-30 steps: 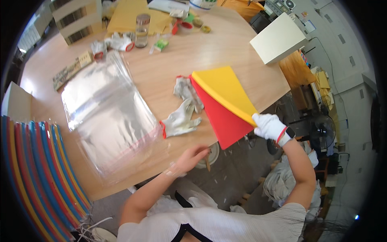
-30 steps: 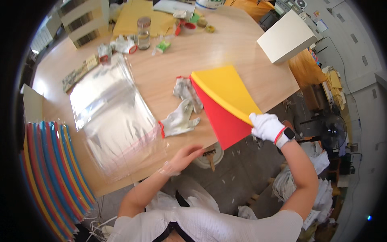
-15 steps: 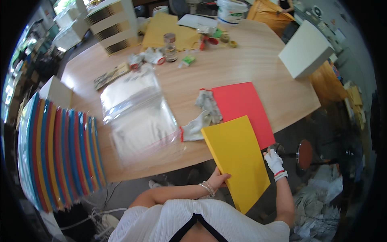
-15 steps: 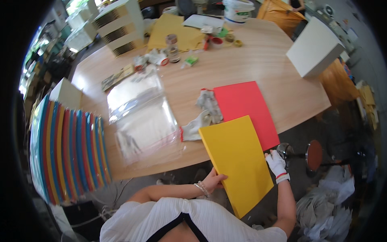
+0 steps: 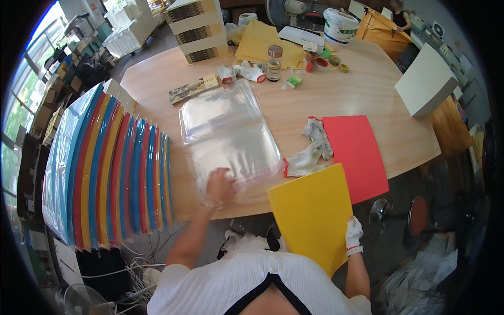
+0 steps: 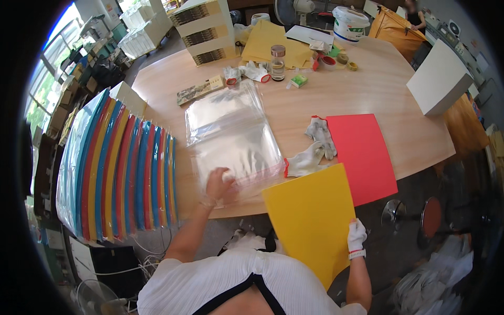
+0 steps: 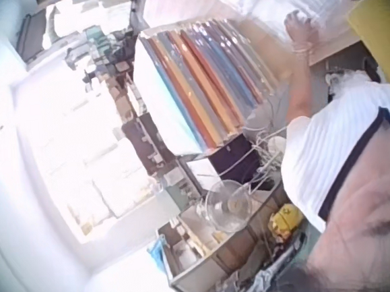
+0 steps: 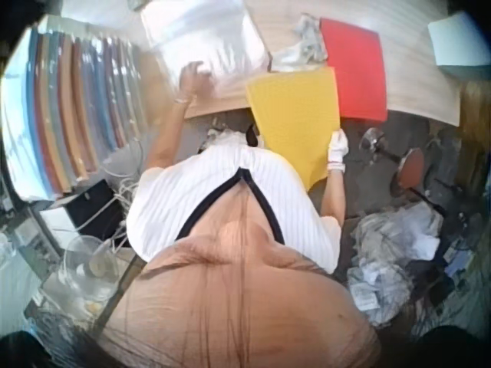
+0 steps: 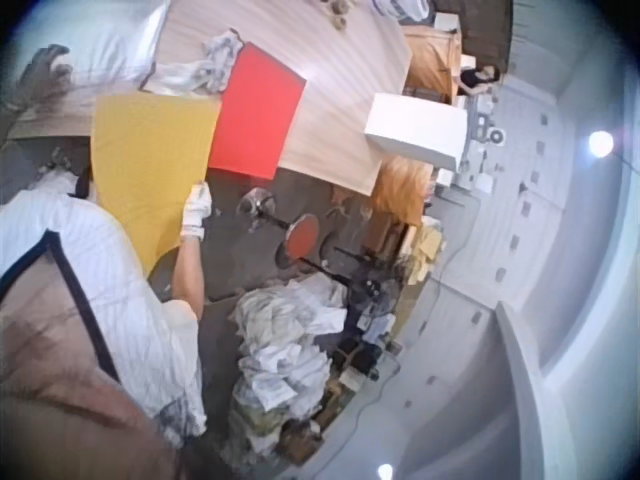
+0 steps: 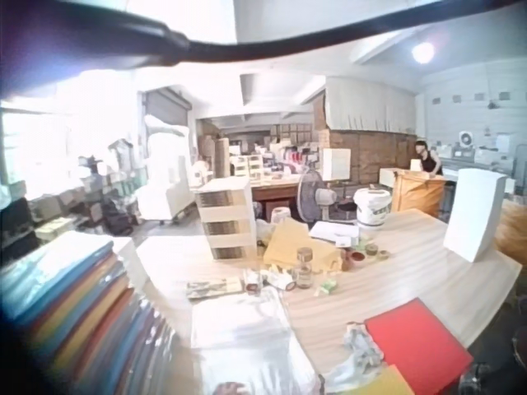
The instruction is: The person places colored paper sheets into plastic bags one by one and stacks them into a pile.
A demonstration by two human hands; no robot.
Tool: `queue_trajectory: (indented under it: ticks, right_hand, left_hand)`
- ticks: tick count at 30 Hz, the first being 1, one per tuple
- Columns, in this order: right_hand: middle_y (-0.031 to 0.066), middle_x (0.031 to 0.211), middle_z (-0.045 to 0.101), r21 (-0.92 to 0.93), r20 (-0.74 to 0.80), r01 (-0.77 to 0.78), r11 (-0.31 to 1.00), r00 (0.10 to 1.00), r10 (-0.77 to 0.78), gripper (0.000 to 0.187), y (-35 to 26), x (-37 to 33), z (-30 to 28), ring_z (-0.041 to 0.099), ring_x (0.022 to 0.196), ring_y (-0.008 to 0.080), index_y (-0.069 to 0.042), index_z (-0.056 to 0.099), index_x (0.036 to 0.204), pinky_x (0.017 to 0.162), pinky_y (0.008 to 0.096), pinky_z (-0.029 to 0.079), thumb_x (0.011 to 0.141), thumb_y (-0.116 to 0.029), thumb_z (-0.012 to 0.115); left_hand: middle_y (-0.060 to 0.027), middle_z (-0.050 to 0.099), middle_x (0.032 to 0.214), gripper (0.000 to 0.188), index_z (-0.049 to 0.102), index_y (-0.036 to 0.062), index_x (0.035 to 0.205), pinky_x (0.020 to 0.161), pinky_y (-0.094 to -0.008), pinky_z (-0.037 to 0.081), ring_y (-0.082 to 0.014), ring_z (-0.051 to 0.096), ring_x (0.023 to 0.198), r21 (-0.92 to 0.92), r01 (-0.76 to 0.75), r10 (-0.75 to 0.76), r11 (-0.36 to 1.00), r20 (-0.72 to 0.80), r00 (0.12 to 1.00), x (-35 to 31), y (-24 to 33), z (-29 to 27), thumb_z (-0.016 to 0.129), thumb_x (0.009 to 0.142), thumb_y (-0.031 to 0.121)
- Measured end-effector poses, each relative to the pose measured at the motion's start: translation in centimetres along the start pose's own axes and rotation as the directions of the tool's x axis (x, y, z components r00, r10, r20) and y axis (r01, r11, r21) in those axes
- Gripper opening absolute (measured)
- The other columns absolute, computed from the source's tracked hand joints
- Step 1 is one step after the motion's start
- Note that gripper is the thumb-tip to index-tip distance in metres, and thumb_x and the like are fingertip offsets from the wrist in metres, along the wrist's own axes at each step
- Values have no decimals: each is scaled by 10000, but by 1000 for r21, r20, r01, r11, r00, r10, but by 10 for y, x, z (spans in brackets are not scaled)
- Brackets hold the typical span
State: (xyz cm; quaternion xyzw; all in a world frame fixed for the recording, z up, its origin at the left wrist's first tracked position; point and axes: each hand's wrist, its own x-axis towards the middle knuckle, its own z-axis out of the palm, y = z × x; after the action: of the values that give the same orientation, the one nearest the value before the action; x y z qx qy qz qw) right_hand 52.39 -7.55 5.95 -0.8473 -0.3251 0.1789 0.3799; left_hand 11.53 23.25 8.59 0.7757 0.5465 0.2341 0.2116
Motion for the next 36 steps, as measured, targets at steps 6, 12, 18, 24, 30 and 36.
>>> queue_trajectory:
  ticks: [6, 12, 18, 24, 30, 36]
  right_hand:
    - [149, 613, 537, -385, 154, 184, 904, 979, -133, 303, -83, -21, 40, 530, 577, 305, -58, 542, 730, 513, 401, 393, 822, -346, 510]
    - [158, 682, 584, -442, 379, 323, 837, 913, -152, 380, -155, -33, 88, 569, 683, 362, -93, 550, 707, 572, 440, 416, 797, -457, 491]
    - [152, 821, 625, -477, 567, 323, 818, 824, 6, 476, -200, -18, 127, 588, 815, 331, -113, 615, 793, 678, 421, 429, 802, -550, 425]
    - [166, 908, 623, -429, 560, 309, 849, 828, -18, 508, -189, 27, 130, 579, 885, 341, -110, 633, 869, 746, 394, 435, 819, -556, 395]
    - [169, 931, 616, -395, 535, 300, 868, 843, -48, 525, -183, 56, 136, 574, 900, 340, -93, 629, 871, 766, 391, 429, 825, -561, 396]
    - [169, 935, 613, -421, 487, 339, 841, 867, -106, 480, -202, 61, 132, 574, 893, 333, -105, 636, 903, 758, 372, 434, 828, -533, 430]
  left_hand:
    - [-47, 598, 843, 182, 635, 103, 756, 729, -385, 430, -270, 529, 849, 9, -156, 156, 988, -34, 987, 10, -76, 13, 638, 746, 284]
    - [-89, 566, 790, 193, 548, 55, 780, 709, -410, 424, -285, 524, 813, 81, -157, 165, 984, -109, 980, 26, -64, 2, 591, 790, 243]
    - [-102, 540, 836, 123, 522, 66, 788, 710, -403, 426, -290, 524, 833, -5, -322, 322, 947, 9, 947, 20, -63, -25, 571, 791, 179]
    - [-93, 559, 893, 151, 545, 76, 875, 756, -379, 435, -287, 530, 885, 253, -374, 433, 892, -243, 868, -19, -126, -22, 592, 745, 136]
    - [-108, 630, 808, 236, 575, 30, 876, 581, -350, 486, -264, 628, 734, -30, 516, -514, 856, -161, 843, -38, -86, -59, 608, 807, 254]
    - [-65, 633, 751, 262, 554, -14, 935, 478, -228, 469, -133, 641, 626, -696, 475, -418, 539, 268, 868, -53, -83, -56, 594, 826, 220]
